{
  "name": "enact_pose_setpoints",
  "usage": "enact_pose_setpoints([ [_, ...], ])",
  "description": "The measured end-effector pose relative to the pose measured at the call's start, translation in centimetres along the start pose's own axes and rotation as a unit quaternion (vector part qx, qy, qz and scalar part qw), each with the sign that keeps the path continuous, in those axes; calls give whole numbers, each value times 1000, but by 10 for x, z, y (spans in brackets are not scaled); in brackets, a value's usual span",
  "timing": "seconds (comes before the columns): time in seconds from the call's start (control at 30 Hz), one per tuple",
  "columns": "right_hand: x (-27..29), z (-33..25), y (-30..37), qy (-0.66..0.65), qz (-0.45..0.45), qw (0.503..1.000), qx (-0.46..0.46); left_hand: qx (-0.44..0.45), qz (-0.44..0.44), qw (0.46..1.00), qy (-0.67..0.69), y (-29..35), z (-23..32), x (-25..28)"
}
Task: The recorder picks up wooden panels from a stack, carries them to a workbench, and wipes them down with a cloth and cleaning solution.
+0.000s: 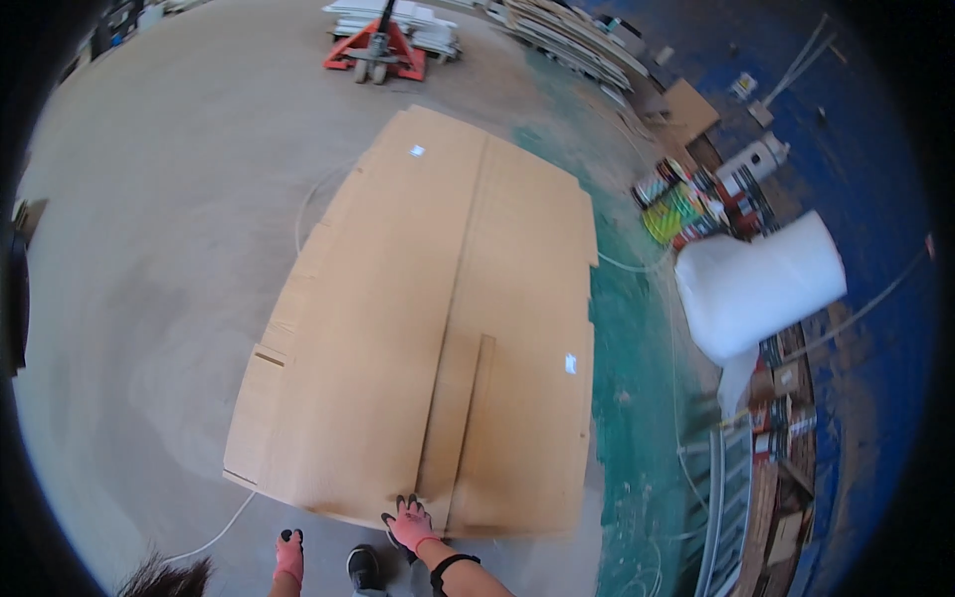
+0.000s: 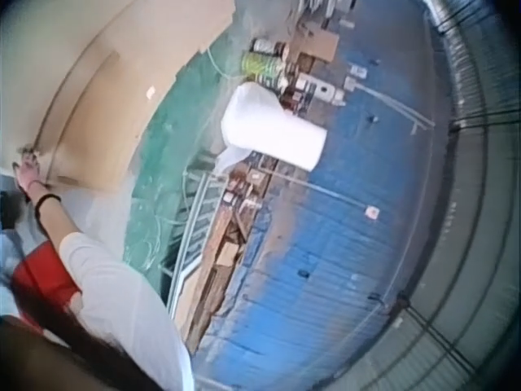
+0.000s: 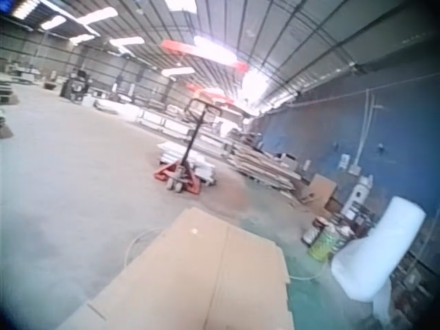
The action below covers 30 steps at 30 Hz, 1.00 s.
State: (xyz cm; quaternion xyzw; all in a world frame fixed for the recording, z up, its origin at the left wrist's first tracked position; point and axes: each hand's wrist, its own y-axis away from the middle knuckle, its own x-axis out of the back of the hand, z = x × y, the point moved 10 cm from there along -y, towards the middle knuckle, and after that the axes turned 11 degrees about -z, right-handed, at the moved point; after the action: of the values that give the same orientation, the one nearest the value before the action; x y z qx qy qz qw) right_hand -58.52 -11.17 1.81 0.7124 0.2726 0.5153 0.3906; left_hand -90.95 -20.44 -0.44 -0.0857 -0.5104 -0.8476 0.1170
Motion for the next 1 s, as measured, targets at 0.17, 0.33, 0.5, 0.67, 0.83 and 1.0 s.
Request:
enact_pose_setpoints([
  [0.17,-5,-2,18,48,69,996,-15,98,-79,981,150,-14,4,-8],
  [0.33,20,-27,4,181,124,973,69,190,-138,933,272,-54,19,-60],
  [0.5,-9,-61,-10,237,60,968,50,46,-169,928,330,-136,0,-32],
  [0.67,-15,-13,-25,222,37,974,10,143,-114,932,312,-118,6,-87],
  [0.83,-18,-25,-25,213,83,973,24,166,-116,845,494,-149,-30,-75],
  [1.0,-30,-32,-31,202,68,976,44,138,-128,855,484,-156,-26,-63],
])
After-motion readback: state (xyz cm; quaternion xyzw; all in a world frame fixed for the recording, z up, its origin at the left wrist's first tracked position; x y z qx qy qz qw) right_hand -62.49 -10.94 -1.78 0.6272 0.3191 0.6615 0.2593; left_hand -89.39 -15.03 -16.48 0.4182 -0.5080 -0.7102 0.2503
